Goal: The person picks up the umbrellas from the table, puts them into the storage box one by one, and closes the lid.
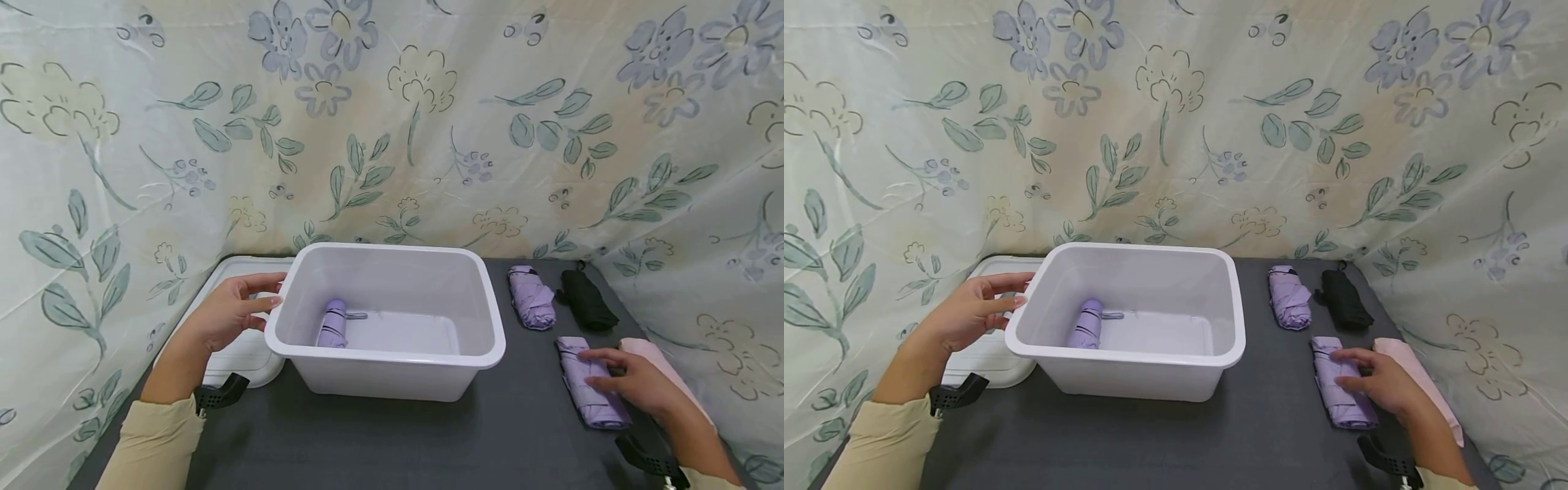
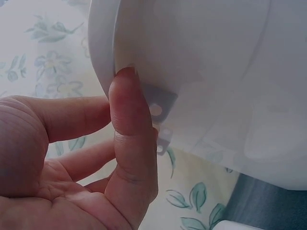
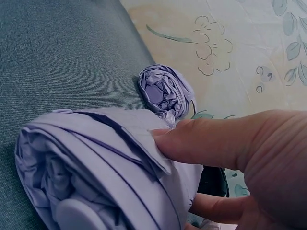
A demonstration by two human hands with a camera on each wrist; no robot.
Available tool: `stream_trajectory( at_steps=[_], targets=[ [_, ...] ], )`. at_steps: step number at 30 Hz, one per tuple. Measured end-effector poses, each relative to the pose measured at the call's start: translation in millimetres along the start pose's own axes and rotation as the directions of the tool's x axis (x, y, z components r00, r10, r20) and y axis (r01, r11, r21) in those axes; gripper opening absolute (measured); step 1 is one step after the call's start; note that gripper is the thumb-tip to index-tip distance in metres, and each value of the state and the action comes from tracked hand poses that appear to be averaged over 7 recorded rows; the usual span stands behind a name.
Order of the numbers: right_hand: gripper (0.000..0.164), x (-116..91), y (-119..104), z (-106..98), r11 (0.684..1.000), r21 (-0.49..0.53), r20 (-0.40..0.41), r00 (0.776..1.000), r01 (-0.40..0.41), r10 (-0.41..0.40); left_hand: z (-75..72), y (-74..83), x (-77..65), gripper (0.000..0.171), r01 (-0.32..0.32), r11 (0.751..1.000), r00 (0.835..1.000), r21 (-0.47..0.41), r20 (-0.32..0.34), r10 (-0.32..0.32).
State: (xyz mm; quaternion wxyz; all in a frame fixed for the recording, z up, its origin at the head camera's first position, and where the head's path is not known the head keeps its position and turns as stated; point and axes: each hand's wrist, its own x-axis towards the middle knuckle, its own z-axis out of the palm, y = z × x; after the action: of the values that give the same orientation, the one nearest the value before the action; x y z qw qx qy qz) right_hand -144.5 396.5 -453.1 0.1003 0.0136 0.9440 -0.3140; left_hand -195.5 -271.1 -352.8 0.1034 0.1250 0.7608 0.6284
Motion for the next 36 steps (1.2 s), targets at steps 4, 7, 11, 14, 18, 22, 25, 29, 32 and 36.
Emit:
stream_trajectory(
  at_steps=[4,7,11,14,18,22,25,29,32,36],
  targets=[
    [0.062,0.0,-1.3,0.5,1.0,-0.007,-0.011,1.0,0.011,-0.011,0.4,-0.3,-0.8,0.057,0.006,1.0,1.0,0.002,-0.007,-0.005],
    [0.059,-0.9,-1.8,1.5,0.999,-0.009,-0.025,0.999,0.035,-0.035,0.8,-0.6,-1.5,0.057,0.008,1.0,1.0,0.002,-0.01,-0.008],
    [0.056,-0.6,-1.9,1.9,0.998,-0.019,-0.032,0.998,0.053,-0.054,1.2,-0.8,-2.3,0.057,0.004,1.0,1.0,0.001,-0.006,-0.004],
    [0.057,0.7,-1.9,1.8,0.998,-0.028,-0.028,0.998,0.049,-0.049,1.5,-0.9,-2.5,0.057,0.002,1.0,1.0,-0.003,-0.002,-0.002],
    [0.056,1.8,-2.8,3.1,0.998,-0.038,-0.029,0.998,0.049,-0.05,1.6,-0.9,-2.9,0.057,0.001,1.0,1.0,-0.009,0.0,-0.001],
    [0.056,2.6,-5.6,3.3,0.998,-0.026,-0.021,0.999,0.049,-0.05,1.7,-0.6,-3.7,0.057,-0.001,1.0,1.0,-0.011,-0.002,0.001],
    [0.056,3.1,-9.0,1.8,0.999,-0.018,-0.008,0.999,0.039,-0.04,1.4,0.2,-3.6,0.057,0.001,1.0,1.0,-0.014,-0.002,-0.001],
    [0.055,1.2,-11.7,1.5,0.999,0.024,0.01,1.0,0.024,-0.025,1.0,1.1,-1.9,0.057,0.006,1.0,1.0,-0.013,0.003,-0.006],
    [0.057,0.3,-11.1,1.7,0.998,0.059,0.026,1.0,0.008,-0.01,1.1,1.8,-1.0,0.057,0.009,1.0,1.0,-0.016,0.007,-0.009],
    [0.058,1.8,-11.4,0.4,0.999,0.047,0.029,1.0,-0.001,0.0,0.6,2.3,-1.5,0.057,0.012,1.0,1.0,-0.027,0.004,-0.012]
  ],
)
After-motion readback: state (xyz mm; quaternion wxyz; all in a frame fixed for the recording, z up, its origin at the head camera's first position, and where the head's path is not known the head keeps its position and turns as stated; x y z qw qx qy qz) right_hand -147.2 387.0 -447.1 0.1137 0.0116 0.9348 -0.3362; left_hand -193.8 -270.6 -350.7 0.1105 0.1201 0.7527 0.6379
